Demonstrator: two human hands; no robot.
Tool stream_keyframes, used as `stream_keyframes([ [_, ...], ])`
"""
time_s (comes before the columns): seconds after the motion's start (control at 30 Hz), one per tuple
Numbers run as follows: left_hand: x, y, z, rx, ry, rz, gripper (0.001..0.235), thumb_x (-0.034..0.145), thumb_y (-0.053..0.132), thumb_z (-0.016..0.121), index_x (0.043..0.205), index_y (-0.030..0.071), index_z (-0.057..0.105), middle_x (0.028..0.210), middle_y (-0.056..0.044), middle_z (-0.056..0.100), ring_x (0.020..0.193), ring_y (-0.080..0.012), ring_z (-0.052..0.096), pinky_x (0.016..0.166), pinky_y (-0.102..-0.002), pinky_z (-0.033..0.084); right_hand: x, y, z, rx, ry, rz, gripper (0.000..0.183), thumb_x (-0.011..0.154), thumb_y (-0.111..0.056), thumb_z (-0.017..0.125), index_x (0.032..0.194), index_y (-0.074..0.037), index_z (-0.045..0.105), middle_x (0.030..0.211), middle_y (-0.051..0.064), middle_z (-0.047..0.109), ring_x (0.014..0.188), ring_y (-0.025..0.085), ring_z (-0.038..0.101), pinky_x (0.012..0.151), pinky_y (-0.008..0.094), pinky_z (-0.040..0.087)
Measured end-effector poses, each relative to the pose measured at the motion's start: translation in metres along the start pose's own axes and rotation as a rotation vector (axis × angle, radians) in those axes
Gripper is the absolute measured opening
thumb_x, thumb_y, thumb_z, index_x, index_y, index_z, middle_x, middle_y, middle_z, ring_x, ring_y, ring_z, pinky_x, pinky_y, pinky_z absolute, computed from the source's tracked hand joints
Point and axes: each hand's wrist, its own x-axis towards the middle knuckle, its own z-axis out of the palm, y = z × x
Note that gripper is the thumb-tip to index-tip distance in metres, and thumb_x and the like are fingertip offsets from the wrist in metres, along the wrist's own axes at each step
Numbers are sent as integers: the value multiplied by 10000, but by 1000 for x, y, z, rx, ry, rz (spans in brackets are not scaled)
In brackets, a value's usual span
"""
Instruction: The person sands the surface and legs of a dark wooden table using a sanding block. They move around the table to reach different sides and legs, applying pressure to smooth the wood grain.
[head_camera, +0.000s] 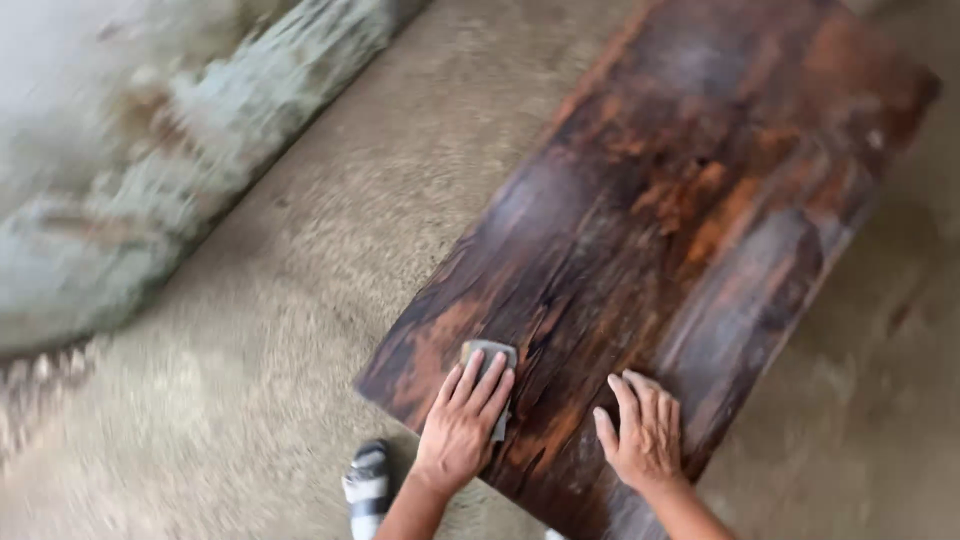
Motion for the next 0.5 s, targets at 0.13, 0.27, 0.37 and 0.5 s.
stream_keyframes([
  [0.13, 46, -41, -34, -19, -194, 311, 729, 800, 158, 629, 1506, 78, 466, 1624, -117, 369, 1521, -346, 272, 1197, -504, 243, 1, -2, -3, -53, -55, 38, 520, 884, -336, 666, 1319, -66, 574, 1325, 163, 560, 1169, 386, 541, 978, 527, 427],
  [0.27, 58, -55, -29, 73, -167, 394, 741, 811, 158, 645, 1526, 101, 463, 1631, -85, 376, 1531, -323, 284, 1210, -499, 259, -1, 3, -3, -55, -68, 25, 522, 859, -338, 673, 1298, -70, 582, 1314, 158, 559, 1157, 372, 544, 979, 530, 427],
  [0.37, 57, -55, -24, 209, -190, 365, 783, 781, 167, 680, 1533, 153, 462, 1653, -51, 360, 1541, -296, 282, 1193, -484, 292, -7, 4, 3, -82, -47, 126, 527, 880, -359, 675, 1310, -69, 580, 1323, 159, 556, 1157, 364, 535, 986, 523, 429],
  [0.5, 61, -50, -17, 152, -260, 248, 814, 721, 163, 699, 1501, 215, 470, 1645, -107, 322, 1522, -315, 272, 1128, -516, 316, -6, 6, 1, -92, 43, 270, 518, 906, -367, 655, 1319, -67, 571, 1334, 161, 562, 1185, 363, 532, 1006, 510, 424],
])
